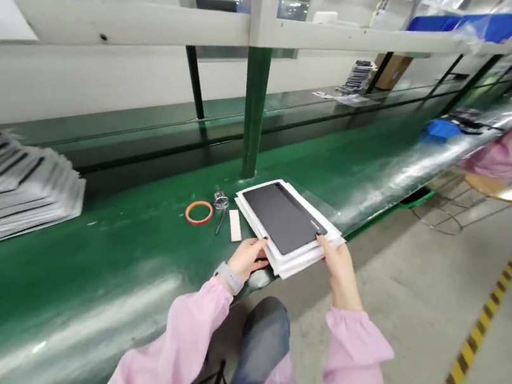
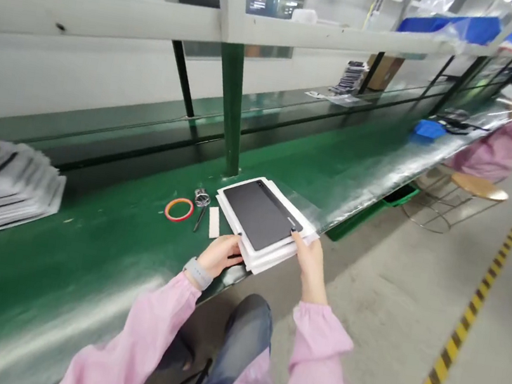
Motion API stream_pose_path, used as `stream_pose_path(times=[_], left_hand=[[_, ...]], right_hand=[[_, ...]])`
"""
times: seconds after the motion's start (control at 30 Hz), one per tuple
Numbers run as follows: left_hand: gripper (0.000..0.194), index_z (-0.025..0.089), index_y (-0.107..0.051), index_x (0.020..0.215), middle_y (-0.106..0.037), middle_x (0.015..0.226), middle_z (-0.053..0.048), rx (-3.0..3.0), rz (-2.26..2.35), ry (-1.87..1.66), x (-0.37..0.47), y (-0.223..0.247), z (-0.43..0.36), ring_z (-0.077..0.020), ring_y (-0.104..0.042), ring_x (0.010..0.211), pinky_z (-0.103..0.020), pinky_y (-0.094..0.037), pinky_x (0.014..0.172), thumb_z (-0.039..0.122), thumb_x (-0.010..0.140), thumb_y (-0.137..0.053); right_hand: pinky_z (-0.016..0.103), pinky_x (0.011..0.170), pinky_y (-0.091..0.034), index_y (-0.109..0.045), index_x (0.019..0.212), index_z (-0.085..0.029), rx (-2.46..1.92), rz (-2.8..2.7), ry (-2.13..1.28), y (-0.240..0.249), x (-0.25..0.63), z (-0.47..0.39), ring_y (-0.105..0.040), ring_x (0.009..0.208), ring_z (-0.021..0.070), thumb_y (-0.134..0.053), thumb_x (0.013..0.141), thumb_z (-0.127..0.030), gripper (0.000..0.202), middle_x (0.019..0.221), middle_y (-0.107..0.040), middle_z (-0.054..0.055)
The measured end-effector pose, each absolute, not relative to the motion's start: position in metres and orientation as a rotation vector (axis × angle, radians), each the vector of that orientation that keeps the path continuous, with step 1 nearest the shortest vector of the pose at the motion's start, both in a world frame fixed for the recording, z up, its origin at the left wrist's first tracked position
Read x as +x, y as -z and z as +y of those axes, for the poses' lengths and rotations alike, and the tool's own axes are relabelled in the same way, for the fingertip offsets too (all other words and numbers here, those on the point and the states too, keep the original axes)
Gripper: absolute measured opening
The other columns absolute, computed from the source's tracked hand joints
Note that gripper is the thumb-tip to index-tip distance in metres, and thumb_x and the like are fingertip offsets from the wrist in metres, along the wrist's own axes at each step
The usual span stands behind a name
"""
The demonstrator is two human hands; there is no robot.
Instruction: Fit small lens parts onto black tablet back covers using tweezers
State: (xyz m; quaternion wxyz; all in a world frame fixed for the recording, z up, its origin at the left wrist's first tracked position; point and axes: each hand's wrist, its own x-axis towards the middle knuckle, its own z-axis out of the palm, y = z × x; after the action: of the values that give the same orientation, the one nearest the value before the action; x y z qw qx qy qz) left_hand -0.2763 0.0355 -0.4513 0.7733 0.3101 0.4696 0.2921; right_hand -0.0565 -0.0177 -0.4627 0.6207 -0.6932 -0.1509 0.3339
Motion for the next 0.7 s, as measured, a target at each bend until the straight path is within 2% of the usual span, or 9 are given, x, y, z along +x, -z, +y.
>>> stream_pose_path(times=[0.13, 0.27, 0.4, 0.53, 0.7], left_hand=[[0.032, 0.018, -0.066, 0.122, -0.071, 0.119, -0.009, 0.607, 1.036, -0.625, -0.272, 0.424, 0.038, -0.0232, -0.071, 0.096, -0.043, -0.063, 0.081, 0.041, 0.100, -0.067], [0.033, 0.019, -0.065, 0.125, -0.069, 0.124, -0.010, 0.588, 1.018, -0.724, -0.254, 0.404, 0.034, -0.0245, -0.071, 0.100, -0.044, -0.063, 0.084, 0.040, 0.100, -0.067], [0.035, 0.018, -0.064, 0.128, -0.068, 0.128, -0.010, 0.583, 0.961, -0.818, -0.237, 0.392, 0.019, -0.0258, -0.071, 0.104, -0.046, -0.063, 0.086, 0.037, 0.099, -0.069], [0.035, 0.018, -0.064, 0.128, -0.069, 0.127, -0.010, 0.593, 0.942, -0.866, -0.237, 0.383, 0.001, -0.0260, -0.071, 0.104, -0.046, -0.063, 0.086, 0.037, 0.099, -0.069], [0.027, 0.017, -0.068, 0.119, -0.073, 0.120, -0.009, 0.711, 0.929, -1.040, -0.288, 0.361, -0.030, -0.0252, -0.073, 0.103, -0.047, -0.062, 0.090, 0.033, 0.098, -0.070]], right_hand=[[0.031, 0.070, -0.061, -0.067, 0.115, -0.015, -1.415, -0.254, -0.844, 0.433, -0.072, -0.005, -0.069, 0.081, 0.0159, -0.070, 0.101, -0.031, 0.022, 0.103, -0.070, 0.004], [0.031, 0.069, -0.061, -0.067, 0.114, -0.015, -1.306, -0.126, -0.933, 0.414, -0.082, 0.002, -0.069, 0.080, 0.0158, -0.069, 0.102, -0.034, 0.023, 0.103, -0.070, 0.004], [0.034, 0.073, -0.062, -0.066, 0.117, -0.015, -1.244, -0.062, -0.979, 0.402, -0.090, 0.000, -0.070, 0.086, 0.0177, -0.069, 0.102, -0.034, 0.025, 0.108, -0.070, 0.006], [0.036, 0.078, -0.063, -0.067, 0.117, -0.015, -1.183, -0.108, -0.881, 0.384, -0.106, -0.017, -0.070, 0.092, 0.0194, -0.070, 0.100, -0.030, 0.023, 0.113, -0.069, 0.006], [0.043, 0.092, -0.060, -0.066, 0.122, -0.016, -1.037, -0.357, -0.768, 0.384, -0.148, -0.078, -0.069, 0.109, 0.0231, -0.072, 0.098, -0.025, 0.026, 0.126, -0.069, 0.008]])
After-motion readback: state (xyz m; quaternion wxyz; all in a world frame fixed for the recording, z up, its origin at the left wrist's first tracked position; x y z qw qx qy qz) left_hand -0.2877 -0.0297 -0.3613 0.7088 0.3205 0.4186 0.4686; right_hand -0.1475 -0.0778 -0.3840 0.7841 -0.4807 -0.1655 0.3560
